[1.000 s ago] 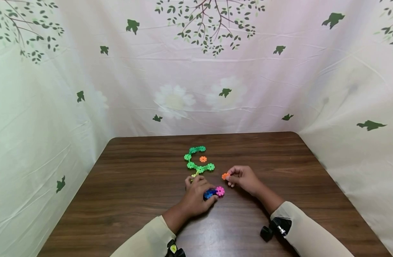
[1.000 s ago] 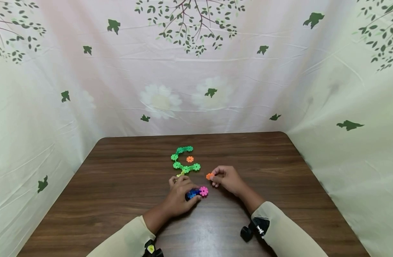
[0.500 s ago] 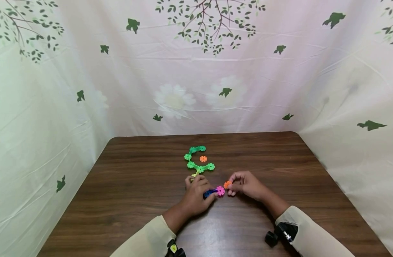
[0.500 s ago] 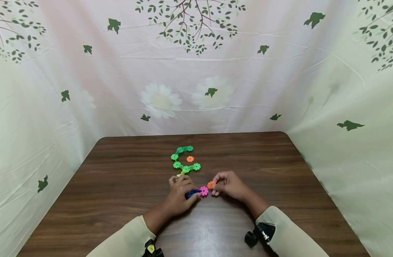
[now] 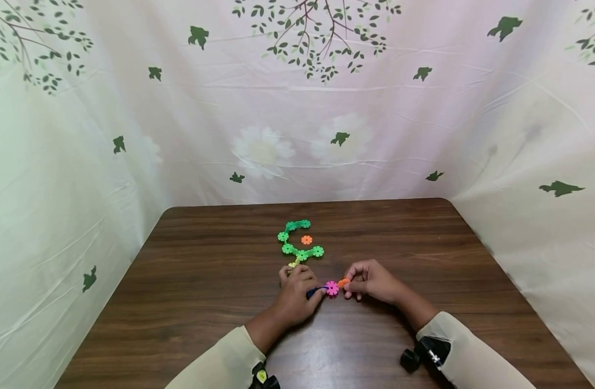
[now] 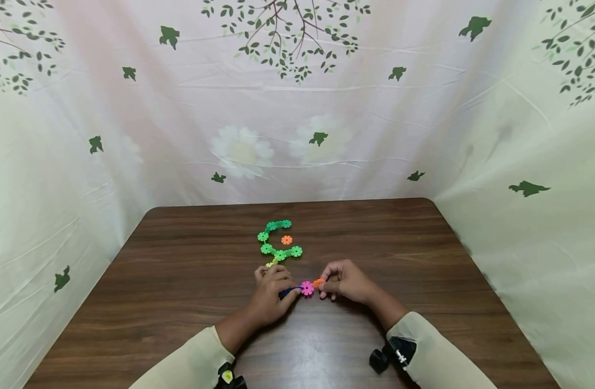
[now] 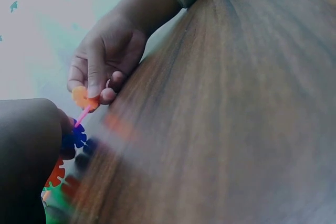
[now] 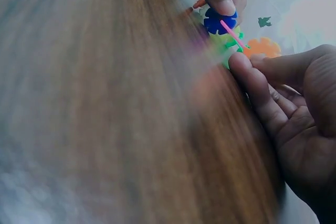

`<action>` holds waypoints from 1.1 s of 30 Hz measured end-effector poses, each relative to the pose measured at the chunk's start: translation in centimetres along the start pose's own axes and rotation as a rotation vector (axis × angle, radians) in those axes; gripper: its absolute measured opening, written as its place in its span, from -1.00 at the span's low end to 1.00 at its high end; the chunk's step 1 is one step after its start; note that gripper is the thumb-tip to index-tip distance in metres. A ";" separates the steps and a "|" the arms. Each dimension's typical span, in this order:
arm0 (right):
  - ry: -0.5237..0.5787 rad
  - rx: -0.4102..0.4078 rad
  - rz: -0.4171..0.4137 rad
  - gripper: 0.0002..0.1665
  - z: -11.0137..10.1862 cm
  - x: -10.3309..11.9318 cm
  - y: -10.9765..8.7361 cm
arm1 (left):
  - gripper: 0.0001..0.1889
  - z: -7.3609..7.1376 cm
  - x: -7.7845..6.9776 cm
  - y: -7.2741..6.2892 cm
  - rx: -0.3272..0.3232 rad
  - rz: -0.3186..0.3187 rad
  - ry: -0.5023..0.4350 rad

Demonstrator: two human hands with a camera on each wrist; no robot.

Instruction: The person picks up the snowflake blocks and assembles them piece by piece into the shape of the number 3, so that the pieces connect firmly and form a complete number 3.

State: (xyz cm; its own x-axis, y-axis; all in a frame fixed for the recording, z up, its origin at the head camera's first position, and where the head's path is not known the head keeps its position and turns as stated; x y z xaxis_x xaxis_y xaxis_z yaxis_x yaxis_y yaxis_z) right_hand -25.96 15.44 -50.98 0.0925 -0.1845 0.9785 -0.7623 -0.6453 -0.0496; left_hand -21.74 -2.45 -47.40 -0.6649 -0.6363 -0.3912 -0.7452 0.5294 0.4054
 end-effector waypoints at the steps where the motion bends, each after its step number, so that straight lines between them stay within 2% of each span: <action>1: -0.017 -0.005 0.000 -0.85 0.0 0.0 0.0 | -0.93 0.0 0.0 0.0 0.000 0.000 -0.001; 6: -0.068 -0.025 -0.002 -0.85 0.0 0.0 0.2 | -0.93 -0.1 0.0 0.0 -0.018 0.010 -0.001; 17: -0.049 -0.043 -0.017 -0.87 -0.2 0.0 0.1 | -0.90 -0.4 0.1 -0.1 -0.051 0.010 -0.061; 27: -0.087 -0.088 -0.010 -0.87 -0.1 0.2 0.0 | -0.91 -0.7 -0.1 -0.2 -0.090 0.026 -0.073; 33: -0.090 -0.108 0.001 -0.88 0.0 0.4 0.0 | -0.91 -0.7 -0.3 -0.2 -0.106 0.030 -0.050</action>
State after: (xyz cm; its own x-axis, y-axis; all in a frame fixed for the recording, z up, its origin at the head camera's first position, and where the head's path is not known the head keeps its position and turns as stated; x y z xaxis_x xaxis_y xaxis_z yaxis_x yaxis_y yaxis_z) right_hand -25.94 15.38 -50.63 0.1450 -0.2536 0.9564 -0.8266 -0.5623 -0.0238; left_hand -21.35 -2.83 -46.79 -0.6901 -0.5914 -0.4171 -0.7174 0.4836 0.5014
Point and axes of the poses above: each hand's wrist, its own y-axis towards the middle knuckle, its own z-axis out of the palm, x = y × z, the point moved 9 cm from there along y, towards the middle knuckle, and after that the axes turned 6 degrees about x, right-handed, at the moved point
